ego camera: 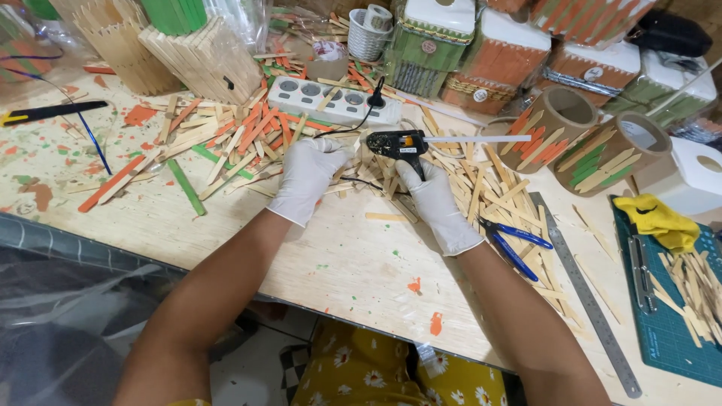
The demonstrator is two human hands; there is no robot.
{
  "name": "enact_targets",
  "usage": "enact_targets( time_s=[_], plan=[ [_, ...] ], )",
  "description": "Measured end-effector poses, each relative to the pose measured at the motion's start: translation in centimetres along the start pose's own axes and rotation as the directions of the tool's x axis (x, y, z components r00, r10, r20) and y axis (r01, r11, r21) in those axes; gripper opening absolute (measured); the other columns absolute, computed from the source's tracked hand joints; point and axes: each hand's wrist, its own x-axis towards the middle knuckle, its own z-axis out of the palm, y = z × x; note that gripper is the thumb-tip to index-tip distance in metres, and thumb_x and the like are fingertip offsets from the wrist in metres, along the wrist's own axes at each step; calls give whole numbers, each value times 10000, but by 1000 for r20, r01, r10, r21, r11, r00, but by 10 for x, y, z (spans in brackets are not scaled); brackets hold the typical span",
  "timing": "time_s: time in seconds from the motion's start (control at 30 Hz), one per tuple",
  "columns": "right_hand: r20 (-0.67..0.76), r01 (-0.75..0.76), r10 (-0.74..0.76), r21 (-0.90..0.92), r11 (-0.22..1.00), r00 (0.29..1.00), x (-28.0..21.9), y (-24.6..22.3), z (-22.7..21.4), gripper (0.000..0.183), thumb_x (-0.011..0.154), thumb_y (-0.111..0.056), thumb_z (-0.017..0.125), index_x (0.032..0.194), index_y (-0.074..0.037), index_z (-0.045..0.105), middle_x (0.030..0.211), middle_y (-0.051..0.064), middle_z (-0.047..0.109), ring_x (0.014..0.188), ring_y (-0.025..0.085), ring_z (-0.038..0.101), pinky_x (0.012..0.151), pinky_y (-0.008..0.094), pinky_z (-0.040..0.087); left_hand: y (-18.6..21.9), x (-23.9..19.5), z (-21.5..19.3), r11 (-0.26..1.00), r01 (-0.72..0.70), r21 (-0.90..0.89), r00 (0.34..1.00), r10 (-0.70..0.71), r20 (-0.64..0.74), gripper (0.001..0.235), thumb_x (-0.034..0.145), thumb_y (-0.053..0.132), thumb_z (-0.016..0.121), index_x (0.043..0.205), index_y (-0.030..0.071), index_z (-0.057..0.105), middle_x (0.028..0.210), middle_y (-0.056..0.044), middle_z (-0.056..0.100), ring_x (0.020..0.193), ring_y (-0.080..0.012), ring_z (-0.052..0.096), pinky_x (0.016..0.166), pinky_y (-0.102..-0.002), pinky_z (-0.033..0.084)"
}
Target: Cutting wooden sticks with pliers and gluing them onto a cylindrical base to create a decorative item.
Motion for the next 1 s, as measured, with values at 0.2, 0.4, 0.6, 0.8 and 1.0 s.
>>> enact_targets(
  time_s=[0.2, 0.4, 0.6, 0.8, 1.0],
  plan=[
    [-11, 15, -15, -25, 1000, 1000, 9, 12, -2, 190, 910, -304, 817, 832, -151, 736, 624, -42, 623, 588, 49, 546, 563, 170, 429, 11, -7, -1, 999, 11, -39, 1000, -11, 15, 250, 783, 203, 855, 1018, 127, 816, 977, -166, 781, 903, -255, 742, 722, -373, 617],
    [-2, 41, -41, -81, 996, 999, -13, -28, 0, 199, 891, -278, 825, 850, -107, 733, 630, -7, 608, 603, 89, 548, 568, 226, 445, -6, 5, -1, 1000, -18, -14, 1000, 18, 0, 229, 791, 232, 861, 1008, 168, 823, 969, -121, 789, 919, -218, 736, 753, -358, 605],
    [17, 61, -58, -234, 970, 998, -22, -38, 2, 204, 886, -306, 843, 874, -134, 733, 683, 5, 610, 658, 115, 578, 634, 249, 467, 2, 2, -7, 997, -9, -76, 1000, 10, 11, 212, 800, 208, 821, 1000, 141, 821, 908, -107, 793, 886, -191, 720, 804, -328, 588],
    [229, 538, -521, -609, 583, 823, -11, -9, -22, 458, 933, -496, 741, 1202, -128, 700, 996, 101, 747, 977, 280, 702, 896, 430, 487, -29, 33, 4, 1000, -13, 16, 999, 14, -47, 242, 752, 335, 872, 978, 258, 830, 936, 2, 797, 939, -173, 748, 842, -299, 555],
    [430, 575, -476, -790, 213, 767, -19, -18, -17, 489, 967, -478, 597, 1360, -190, 559, 984, 37, 645, 1036, 241, 636, 931, 452, 447, -24, 37, -5, 998, 40, 42, 997, -37, -70, 241, 769, 307, 852, 994, 225, 827, 915, -15, 797, 930, -184, 754, 848, -284, 556]
  ],
)
